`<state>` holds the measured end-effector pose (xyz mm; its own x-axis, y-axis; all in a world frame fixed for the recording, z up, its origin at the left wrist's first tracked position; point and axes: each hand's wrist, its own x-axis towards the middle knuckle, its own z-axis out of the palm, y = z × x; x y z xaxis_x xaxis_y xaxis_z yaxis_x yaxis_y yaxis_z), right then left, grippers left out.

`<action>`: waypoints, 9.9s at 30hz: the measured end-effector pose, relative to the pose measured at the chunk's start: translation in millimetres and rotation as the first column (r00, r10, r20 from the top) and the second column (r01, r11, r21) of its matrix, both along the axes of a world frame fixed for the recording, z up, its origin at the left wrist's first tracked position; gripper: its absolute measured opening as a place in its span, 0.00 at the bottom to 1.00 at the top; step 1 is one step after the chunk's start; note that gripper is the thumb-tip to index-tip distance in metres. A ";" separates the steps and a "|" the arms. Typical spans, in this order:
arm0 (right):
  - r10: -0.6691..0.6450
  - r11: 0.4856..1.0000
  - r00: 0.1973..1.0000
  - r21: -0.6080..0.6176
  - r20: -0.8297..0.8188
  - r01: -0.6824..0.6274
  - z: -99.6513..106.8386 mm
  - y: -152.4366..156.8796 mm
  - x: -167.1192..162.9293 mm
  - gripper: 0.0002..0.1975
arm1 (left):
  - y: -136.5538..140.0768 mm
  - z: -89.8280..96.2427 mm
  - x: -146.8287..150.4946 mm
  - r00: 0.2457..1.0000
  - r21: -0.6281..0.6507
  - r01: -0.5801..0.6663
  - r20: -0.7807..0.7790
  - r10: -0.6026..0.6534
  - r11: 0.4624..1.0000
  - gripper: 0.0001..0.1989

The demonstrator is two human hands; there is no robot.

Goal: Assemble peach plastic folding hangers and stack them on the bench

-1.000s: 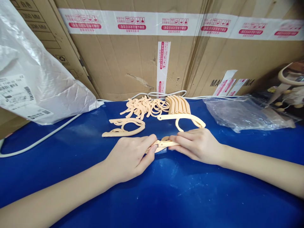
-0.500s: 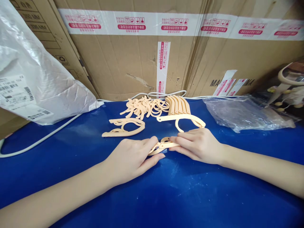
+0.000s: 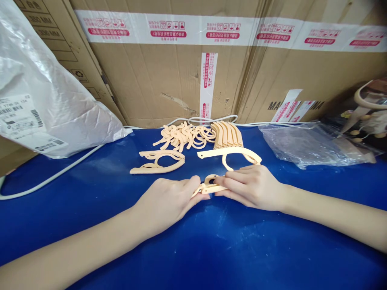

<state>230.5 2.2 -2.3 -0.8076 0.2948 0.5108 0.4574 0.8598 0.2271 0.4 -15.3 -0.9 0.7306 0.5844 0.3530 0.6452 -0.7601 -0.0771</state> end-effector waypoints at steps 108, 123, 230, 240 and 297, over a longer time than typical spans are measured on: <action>-0.067 0.885 0.997 -0.459 0.037 0.076 5.5 -8.8 -4.3 0.15 | -2.1 6.4 -6.6 0.997 0.403 0.059 -0.071 -0.033 0.913 0.15; -0.059 0.872 0.997 -0.483 0.051 0.076 3.8 -9.8 -4.1 0.16 | -0.2 4.9 -9.8 1.000 0.399 0.031 -0.016 -0.027 0.917 0.16; -0.018 0.999 0.995 0.044 0.095 0.013 -1.9 5.9 1.8 0.17 | 5.4 -3.1 0.0 0.997 -0.112 -0.080 -0.019 0.078 0.990 0.25; -0.019 0.998 0.994 0.057 0.103 0.013 -1.2 6.6 1.1 0.17 | 4.1 -3.3 0.1 0.994 -0.118 -0.107 -0.024 0.105 0.987 0.22; -0.095 0.744 0.995 -0.662 0.031 0.092 6.2 -3.4 -6.9 0.17 | 0.1 -0.6 -0.4 0.992 0.192 0.027 -0.124 -0.003 0.981 0.20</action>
<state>223.6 -1.2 3.9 -0.7560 0.6342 0.1621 0.5432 0.7460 -0.3853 0.0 -15.2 -1.5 0.7834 0.5031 0.3650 0.6106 -0.7326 -0.3008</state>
